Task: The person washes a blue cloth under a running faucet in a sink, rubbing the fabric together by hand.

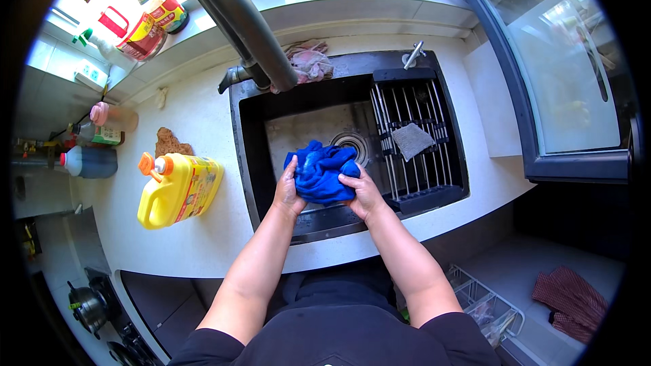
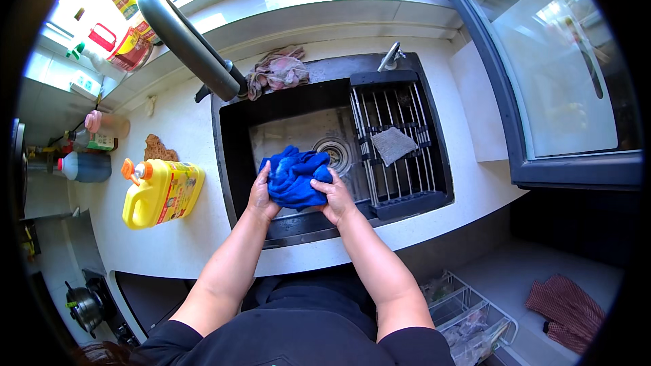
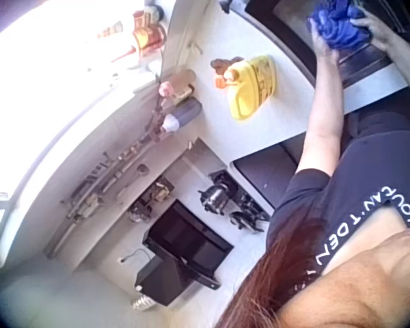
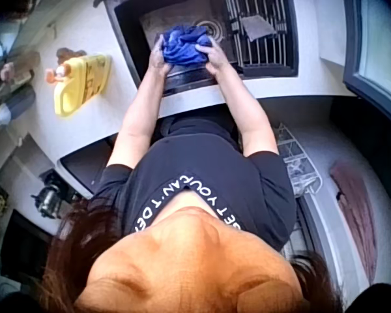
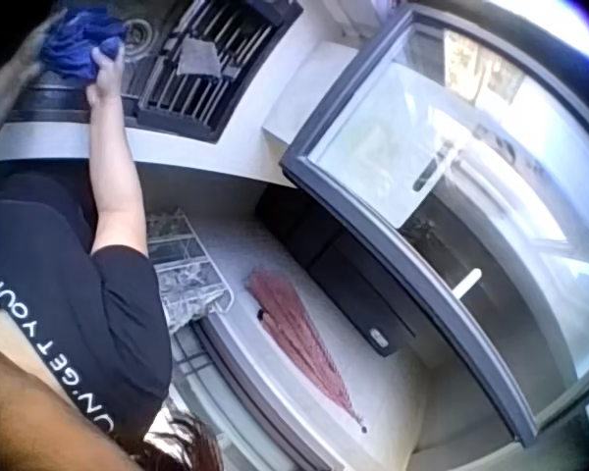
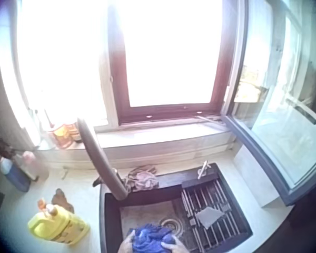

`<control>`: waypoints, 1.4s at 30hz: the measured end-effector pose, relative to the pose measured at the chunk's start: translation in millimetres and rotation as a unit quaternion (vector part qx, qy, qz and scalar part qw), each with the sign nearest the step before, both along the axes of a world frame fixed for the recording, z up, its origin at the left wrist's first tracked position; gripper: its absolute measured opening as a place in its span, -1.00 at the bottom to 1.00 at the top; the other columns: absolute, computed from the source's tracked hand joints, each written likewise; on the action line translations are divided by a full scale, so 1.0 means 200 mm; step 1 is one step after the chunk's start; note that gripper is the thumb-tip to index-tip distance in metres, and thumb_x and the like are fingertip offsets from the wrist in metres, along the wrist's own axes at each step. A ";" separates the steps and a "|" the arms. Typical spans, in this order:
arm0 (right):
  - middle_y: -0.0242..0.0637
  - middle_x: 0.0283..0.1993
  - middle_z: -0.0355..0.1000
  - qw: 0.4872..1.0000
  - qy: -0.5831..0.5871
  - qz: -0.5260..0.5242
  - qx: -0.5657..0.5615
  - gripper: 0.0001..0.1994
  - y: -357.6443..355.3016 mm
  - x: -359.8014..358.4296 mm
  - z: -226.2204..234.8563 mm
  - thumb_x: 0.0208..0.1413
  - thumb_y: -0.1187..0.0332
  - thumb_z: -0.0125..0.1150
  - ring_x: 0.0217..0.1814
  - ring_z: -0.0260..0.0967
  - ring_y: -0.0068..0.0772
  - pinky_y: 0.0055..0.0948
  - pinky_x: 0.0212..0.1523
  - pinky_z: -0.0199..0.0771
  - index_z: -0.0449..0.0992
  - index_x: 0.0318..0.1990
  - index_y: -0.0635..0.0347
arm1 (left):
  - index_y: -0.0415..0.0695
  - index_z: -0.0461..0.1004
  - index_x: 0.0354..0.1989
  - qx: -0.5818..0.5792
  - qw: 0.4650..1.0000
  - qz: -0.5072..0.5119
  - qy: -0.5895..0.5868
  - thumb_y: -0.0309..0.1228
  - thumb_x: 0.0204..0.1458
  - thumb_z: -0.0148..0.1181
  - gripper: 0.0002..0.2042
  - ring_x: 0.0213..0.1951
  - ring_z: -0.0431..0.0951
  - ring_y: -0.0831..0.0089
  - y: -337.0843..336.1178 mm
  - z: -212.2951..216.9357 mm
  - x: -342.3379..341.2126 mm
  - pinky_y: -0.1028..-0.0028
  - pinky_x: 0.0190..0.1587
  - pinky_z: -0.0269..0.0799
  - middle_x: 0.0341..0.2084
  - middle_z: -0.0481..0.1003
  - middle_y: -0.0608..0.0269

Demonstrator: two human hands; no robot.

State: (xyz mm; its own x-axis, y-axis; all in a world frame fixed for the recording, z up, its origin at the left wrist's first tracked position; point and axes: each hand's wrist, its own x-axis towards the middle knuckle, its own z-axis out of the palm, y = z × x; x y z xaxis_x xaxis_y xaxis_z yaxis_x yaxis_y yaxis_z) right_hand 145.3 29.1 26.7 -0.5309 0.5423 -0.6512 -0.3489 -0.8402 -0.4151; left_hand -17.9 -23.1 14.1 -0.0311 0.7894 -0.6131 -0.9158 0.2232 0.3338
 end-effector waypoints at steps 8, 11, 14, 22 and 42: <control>-0.23 -0.12 0.39 0.757 -0.201 0.176 0.596 -0.74 -0.06 -0.12 0.16 -0.34 0.69 0.09 0.06 0.27 -0.16 -0.35 0.12 0.18 0.53 -0.49 0.08 | -0.13 0.18 0.15 -0.040 0.990 -0.123 -0.065 0.40 -0.22 -0.01 -0.10 0.00 0.41 0.01 -0.02 -0.04 -0.06 -0.16 -0.01 0.27 0.02 0.34 0.00; -0.25 -0.15 0.41 0.701 -0.100 0.259 0.657 -0.77 -0.15 -0.13 0.25 -0.40 0.67 0.06 -0.02 0.29 -0.16 -0.30 0.09 0.21 0.52 -0.54 0.12 | -0.22 0.31 -0.04 -0.066 0.983 -0.113 -0.128 0.34 -0.20 0.06 -0.19 -0.20 0.53 0.11 -0.03 0.05 -0.02 0.12 -0.21 0.52 -0.22 0.47 -0.02; -0.21 -0.22 0.44 0.710 0.010 0.358 0.607 -0.74 -0.12 -0.09 0.31 -0.41 0.67 0.05 -0.03 0.30 -0.13 -0.31 0.06 0.25 0.56 -0.53 0.14 | -0.26 0.38 -0.09 -0.065 0.969 -0.160 -0.177 -0.02 0.07 0.06 -0.51 -0.26 0.57 0.24 -0.06 -0.06 -0.09 0.28 -0.21 0.54 -0.33 0.53 0.03; -0.13 0.09 0.28 0.847 -0.205 0.064 0.486 -0.58 -0.06 -0.10 -0.01 0.09 0.07 0.05 0.14 0.19 -0.23 -0.26 0.21 0.06 0.42 0.04 0.09 | -0.10 0.34 -0.07 -0.049 0.996 0.068 -0.041 0.05 -0.06 0.18 -0.47 -0.14 0.49 0.27 -0.02 -0.13 0.12 0.22 -0.03 0.42 -0.20 0.47 0.17; -0.23 -0.55 0.32 0.633 -0.499 -0.019 0.592 -0.85 -0.02 -0.23 -0.21 -0.20 0.40 0.19 -0.48 0.31 -0.16 -0.24 -0.42 0.33 0.34 -0.66 0.12 | -0.06 0.41 -0.31 -0.139 0.984 0.110 -0.013 -0.16 0.16 -0.14 -0.73 -0.31 0.51 0.36 0.01 -0.05 0.25 0.32 -0.15 0.45 -0.38 0.49 0.23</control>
State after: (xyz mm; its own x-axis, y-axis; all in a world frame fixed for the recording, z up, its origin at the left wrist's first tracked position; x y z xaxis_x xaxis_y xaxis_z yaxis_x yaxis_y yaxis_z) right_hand 98.8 24.2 -15.0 -0.1478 0.9640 0.2212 0.5725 0.2658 -0.7757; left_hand 31.2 -21.7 3.4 -0.1637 0.5663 -0.8078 -0.9599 0.0975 0.2629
